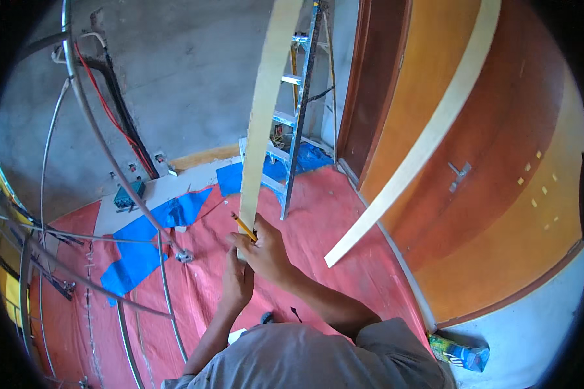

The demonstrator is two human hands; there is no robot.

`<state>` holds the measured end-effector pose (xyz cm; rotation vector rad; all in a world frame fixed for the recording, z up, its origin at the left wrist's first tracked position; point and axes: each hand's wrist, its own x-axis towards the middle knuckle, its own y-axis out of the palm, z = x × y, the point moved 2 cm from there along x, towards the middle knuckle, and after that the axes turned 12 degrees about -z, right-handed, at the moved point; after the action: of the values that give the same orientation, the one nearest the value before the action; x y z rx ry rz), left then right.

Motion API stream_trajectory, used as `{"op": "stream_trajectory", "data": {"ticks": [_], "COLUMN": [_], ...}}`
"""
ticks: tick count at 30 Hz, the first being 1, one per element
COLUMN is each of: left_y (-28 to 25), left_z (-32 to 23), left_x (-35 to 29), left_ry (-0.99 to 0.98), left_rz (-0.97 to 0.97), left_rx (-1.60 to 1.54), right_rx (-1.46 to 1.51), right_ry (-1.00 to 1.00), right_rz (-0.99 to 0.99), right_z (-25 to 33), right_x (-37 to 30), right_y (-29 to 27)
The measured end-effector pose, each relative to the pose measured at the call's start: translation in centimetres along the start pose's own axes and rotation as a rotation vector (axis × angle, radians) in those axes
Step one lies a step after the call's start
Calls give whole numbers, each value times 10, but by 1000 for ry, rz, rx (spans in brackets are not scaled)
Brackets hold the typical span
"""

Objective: The person prepares a thin strip of wood, picks it up, and carries it to a wall where they hold it in a curved position and mark a point on the wall with a pencil.

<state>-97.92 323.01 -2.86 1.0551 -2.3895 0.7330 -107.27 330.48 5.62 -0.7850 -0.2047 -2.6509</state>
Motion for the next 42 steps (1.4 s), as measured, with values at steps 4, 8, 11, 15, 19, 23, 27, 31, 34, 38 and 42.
{"op": "stream_trajectory", "data": {"ticks": [4, 8, 11, 15, 19, 23, 27, 31, 34, 38, 42], "left_y": [20, 60, 83, 106, 99, 93, 64, 42, 15, -3, 2], "left_z": [70, 120, 171, 258, 319, 348, 417, 456, 492, 558, 596], "left_x": [93, 190, 260, 337, 405, 479, 536, 616, 666, 736, 809], "left_ry": [46, -54, -26, -82, -240, -199, -474, -333, -227, -122, -86], "left_rz": [-80, -96, -100, -178, -236, -287, -497, -490, -484, -468, -434], "left_rx": [108, 58, 125, 274, 222, 367, 185, 357, 347, 191, 66], "right_rx": [-65, -166, -174, -45, 45, 65, 95, 78, -199, -268, -265], "right_ry": [20, -61, -117, -227, -178, -168, -227, 136, 125, -23, -146], "right_rz": [-11, -18, 16, 26, 155, 242, 191, -23, -444, -881, -1024], "right_z": [-53, -130, -165, -260, -298, -324, -380, -534, -579, -587, -536], "right_x": [94, 193, 268, 353, 415, 485, 554, 628, 679, 727, 779], "right_y": [40, 72, 85, 132, 187, 224, 236, 200, 117, -24, -59]}}
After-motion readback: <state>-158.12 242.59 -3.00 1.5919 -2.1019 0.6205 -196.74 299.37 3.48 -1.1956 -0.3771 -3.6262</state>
